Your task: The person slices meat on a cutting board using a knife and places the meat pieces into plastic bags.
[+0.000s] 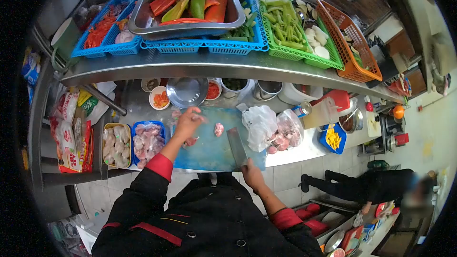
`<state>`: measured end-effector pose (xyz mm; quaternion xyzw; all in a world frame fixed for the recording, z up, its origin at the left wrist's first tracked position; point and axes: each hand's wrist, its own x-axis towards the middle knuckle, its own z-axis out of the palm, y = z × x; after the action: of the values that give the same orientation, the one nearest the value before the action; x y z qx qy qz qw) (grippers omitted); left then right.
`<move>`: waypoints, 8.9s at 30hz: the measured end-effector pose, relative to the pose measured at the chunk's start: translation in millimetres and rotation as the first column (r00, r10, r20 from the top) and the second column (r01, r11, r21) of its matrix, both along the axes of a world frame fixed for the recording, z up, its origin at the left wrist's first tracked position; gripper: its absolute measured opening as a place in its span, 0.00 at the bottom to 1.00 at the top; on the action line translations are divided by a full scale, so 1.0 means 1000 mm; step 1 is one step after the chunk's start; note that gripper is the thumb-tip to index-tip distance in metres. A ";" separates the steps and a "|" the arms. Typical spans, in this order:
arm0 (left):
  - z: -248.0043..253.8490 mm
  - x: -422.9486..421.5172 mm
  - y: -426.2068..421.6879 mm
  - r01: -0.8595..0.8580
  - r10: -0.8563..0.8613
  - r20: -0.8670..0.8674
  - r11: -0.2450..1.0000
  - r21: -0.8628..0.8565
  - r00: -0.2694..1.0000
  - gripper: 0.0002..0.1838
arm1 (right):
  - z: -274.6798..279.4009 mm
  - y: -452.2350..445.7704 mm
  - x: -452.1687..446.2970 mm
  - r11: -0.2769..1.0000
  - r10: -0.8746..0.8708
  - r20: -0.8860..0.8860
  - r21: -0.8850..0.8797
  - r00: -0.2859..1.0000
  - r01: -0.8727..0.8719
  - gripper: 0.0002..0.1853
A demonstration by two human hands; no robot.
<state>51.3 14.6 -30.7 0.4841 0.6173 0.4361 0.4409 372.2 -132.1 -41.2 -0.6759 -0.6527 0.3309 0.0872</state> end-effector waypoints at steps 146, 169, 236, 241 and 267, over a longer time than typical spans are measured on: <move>0.012 -0.062 0.000 0.263 -0.273 -0.048 0.953 -0.152 0.961 0.10 | 0.010 -0.038 0.023 0.999 -0.023 0.013 -0.024 1.000 0.024 0.24; 0.040 -0.036 -0.010 -0.098 -0.020 -0.825 0.991 -0.091 0.565 0.22 | 0.009 0.001 0.068 0.982 0.172 -0.064 -0.065 0.983 -0.176 0.17; -0.051 0.082 -0.126 0.186 -0.090 -0.386 0.958 0.219 0.918 0.06 | 0.062 0.035 0.034 0.837 0.545 0.011 -0.073 0.838 -0.543 0.14; -0.048 0.081 -0.128 0.199 -0.105 -0.392 0.958 0.208 0.914 0.05 | 0.022 0.059 -0.039 0.854 0.520 0.007 -0.030 0.854 -0.519 0.13; -0.054 0.084 -0.128 0.352 -0.221 -0.534 0.923 0.154 0.816 0.09 | 0.007 0.056 -0.041 0.884 0.436 -0.170 0.261 0.884 -0.387 0.16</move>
<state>135.0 -113.2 -84.8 0.7202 0.5717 0.2944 0.2603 331.3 -76.6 -33.8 -0.4655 -0.8003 0.3415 0.1617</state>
